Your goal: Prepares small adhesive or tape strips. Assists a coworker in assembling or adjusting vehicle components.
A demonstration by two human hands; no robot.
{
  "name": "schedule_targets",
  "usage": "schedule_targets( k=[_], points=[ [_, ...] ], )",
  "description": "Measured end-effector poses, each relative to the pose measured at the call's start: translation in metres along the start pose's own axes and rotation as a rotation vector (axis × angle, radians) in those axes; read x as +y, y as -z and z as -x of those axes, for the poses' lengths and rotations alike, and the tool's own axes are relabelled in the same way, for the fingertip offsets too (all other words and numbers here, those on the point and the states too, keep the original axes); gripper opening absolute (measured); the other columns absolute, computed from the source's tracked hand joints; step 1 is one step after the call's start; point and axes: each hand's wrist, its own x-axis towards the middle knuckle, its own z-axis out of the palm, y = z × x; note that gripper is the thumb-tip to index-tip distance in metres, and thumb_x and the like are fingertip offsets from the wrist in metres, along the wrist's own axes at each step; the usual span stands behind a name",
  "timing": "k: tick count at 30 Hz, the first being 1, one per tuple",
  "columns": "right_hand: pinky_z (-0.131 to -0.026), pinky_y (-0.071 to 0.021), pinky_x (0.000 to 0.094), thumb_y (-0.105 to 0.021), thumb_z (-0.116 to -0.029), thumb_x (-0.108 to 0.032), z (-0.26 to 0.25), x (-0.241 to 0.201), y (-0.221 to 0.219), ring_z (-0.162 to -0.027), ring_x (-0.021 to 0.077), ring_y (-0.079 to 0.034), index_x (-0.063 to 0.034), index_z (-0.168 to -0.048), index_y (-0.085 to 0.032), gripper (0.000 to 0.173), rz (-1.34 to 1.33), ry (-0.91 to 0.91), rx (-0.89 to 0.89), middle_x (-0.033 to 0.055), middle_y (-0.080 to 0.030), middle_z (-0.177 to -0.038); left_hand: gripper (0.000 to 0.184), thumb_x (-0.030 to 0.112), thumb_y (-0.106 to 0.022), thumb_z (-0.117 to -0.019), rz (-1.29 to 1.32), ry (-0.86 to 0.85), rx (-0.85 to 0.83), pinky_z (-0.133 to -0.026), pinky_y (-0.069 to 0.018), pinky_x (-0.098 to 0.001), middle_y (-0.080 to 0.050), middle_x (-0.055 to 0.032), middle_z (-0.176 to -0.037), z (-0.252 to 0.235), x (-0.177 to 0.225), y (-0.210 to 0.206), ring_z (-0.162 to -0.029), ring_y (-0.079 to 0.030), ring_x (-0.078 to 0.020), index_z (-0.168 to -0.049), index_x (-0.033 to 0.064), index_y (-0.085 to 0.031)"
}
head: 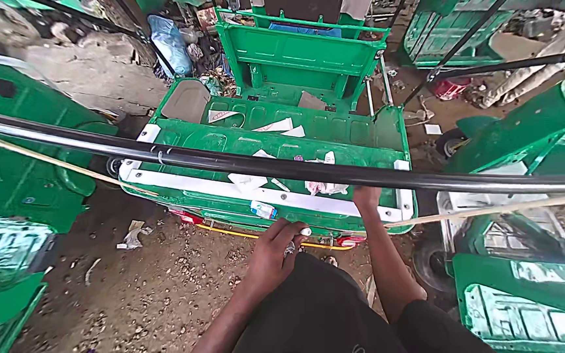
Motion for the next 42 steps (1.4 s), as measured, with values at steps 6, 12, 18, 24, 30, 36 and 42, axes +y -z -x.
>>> schedule_targets(
  k=[6, 12, 18, 24, 30, 36, 42],
  points=[
    [-0.067, -0.0618, 0.0285, -0.060, -0.0994, -0.006, 0.099, -0.010, 0.070, -0.073, 0.0116, -0.069, -0.0022, -0.105, -0.072, 0.014, -0.745, 0.336, 0.044, 0.0052, -0.073, -0.095, 0.025, 0.024, -0.055, -0.1058, -0.067, 0.007, 0.021, -0.077, -0.0556, -0.0211, -0.067, -0.0058, -0.095, 0.009, 0.024, -0.021, -0.086, -0.065, -0.0093, -0.115, 0.0084, -0.072],
    [-0.085, -0.0638, 0.0339, -0.058, -0.1025, -0.003, 0.151, -0.030, 0.141, -0.093, 0.0171, -0.073, 0.0001, -0.104, -0.072, 0.015, -0.942, 0.733, -0.093, 0.0089, -0.075, -0.102, 0.025, 0.023, -0.055, -0.1061, -0.045, -0.074, 0.025, -0.077, -0.0534, -0.0192, -0.064, -0.0070, -0.092, 0.001, 0.058, -0.047, -0.085, -0.063, -0.0099, -0.113, 0.0060, -0.071],
    [-0.083, -0.0623, 0.0258, -0.058, -0.1034, -0.005, 0.164, -0.014, 0.156, -0.092, 0.0097, -0.072, 0.0003, -0.104, -0.073, 0.016, -0.852, 0.793, -0.030, 0.0074, -0.076, -0.101, 0.024, 0.020, -0.055, -0.1053, -0.030, -0.103, 0.018, -0.076, -0.0526, -0.0174, -0.063, -0.0082, -0.091, -0.002, 0.081, -0.065, -0.083, -0.062, -0.0095, -0.112, 0.0026, -0.070],
    [-0.086, -0.0642, 0.0306, -0.058, -0.1032, -0.004, 0.166, 0.001, 0.162, -0.095, 0.0137, -0.074, 0.0008, -0.104, -0.073, 0.016, -0.865, 0.814, -0.033, 0.0088, -0.076, -0.104, 0.024, 0.019, -0.054, -0.1054, -0.019, -0.101, 0.025, -0.076, -0.0521, -0.0167, -0.063, -0.0080, -0.091, 0.003, 0.093, -0.072, -0.082, -0.061, -0.0087, -0.112, 0.0021, -0.071],
    [-0.085, -0.0621, 0.0242, -0.055, -0.1045, -0.005, 0.166, 0.005, 0.166, -0.095, 0.0090, -0.073, -0.0008, -0.103, -0.072, 0.018, -0.722, 0.895, 0.032, 0.0076, -0.076, -0.102, 0.026, 0.022, -0.055, -0.1057, -0.139, -0.116, 0.032, -0.075, -0.0544, -0.0217, -0.064, -0.0088, -0.091, 0.007, 0.100, -0.074, -0.082, -0.063, -0.0134, -0.113, 0.0032, -0.071],
    [-0.091, -0.0581, 0.0223, -0.054, -0.1046, -0.005, 0.167, 0.006, 0.166, -0.102, 0.0140, -0.072, -0.0036, -0.105, -0.069, 0.016, -0.470, 1.063, 0.187, 0.0112, -0.075, -0.102, 0.023, 0.019, -0.056, -0.1033, -0.305, -0.154, 0.031, -0.070, -0.0577, -0.0297, -0.067, -0.0118, -0.090, 0.009, 0.107, -0.069, -0.082, -0.067, -0.0223, -0.109, 0.0030, -0.071],
    [-0.091, -0.0597, 0.0236, -0.055, -0.1051, -0.007, 0.167, -0.002, 0.154, -0.101, 0.0122, -0.073, -0.0022, -0.104, -0.071, 0.016, -0.619, 1.052, 0.079, 0.0102, -0.075, -0.102, 0.022, 0.018, -0.055, -0.1035, -0.410, -0.146, 0.031, -0.063, -0.0570, -0.0320, -0.064, -0.0118, -0.086, 0.012, 0.106, -0.070, -0.078, -0.067, -0.0254, -0.102, 0.0017, -0.070]
  ],
)
